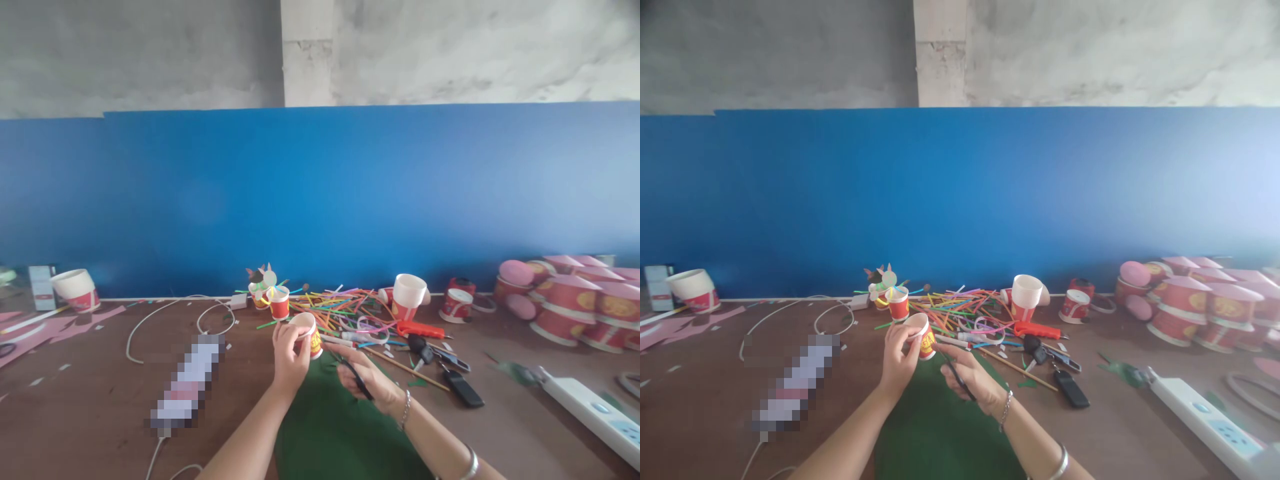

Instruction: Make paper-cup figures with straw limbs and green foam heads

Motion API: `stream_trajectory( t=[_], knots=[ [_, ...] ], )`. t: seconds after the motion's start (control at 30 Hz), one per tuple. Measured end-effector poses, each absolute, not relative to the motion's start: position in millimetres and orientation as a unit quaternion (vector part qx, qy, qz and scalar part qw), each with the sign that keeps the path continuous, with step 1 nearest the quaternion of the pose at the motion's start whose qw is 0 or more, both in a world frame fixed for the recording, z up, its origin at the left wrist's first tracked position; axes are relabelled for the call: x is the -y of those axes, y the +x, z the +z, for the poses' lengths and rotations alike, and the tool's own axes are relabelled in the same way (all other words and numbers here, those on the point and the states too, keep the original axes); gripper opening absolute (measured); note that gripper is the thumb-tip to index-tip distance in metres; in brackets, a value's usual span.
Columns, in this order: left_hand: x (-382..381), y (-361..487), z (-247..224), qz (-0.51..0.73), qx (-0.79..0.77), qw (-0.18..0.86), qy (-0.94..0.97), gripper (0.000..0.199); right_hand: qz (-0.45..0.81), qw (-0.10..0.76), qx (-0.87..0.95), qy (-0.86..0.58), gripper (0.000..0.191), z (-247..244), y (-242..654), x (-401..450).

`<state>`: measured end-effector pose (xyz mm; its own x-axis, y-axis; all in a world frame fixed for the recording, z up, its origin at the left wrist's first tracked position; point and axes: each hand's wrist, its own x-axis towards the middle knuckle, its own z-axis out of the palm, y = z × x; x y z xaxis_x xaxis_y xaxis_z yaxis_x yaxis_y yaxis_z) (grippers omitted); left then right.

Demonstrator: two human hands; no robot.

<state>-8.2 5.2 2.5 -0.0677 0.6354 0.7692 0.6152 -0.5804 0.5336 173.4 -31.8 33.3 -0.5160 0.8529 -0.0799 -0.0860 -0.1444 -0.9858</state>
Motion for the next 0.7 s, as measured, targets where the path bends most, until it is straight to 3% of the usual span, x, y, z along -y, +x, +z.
stream_trajectory(
  t=[0.2,0.43,0.7],
  knots=[
    [-6,-8,2,0.557,-0.463,0.009,0.690,0.011,0.595,0.330,0.636,-0.365,0.062,34,176,27],
    [-3,-7,3,0.526,-0.458,0.010,0.716,0.013,0.303,0.238,0.789,-0.479,0.066,40,186,25],
    [-4,-7,3,0.541,-0.448,-0.003,0.712,0.009,0.464,0.277,0.730,-0.418,0.063,39,181,24]
  ],
)
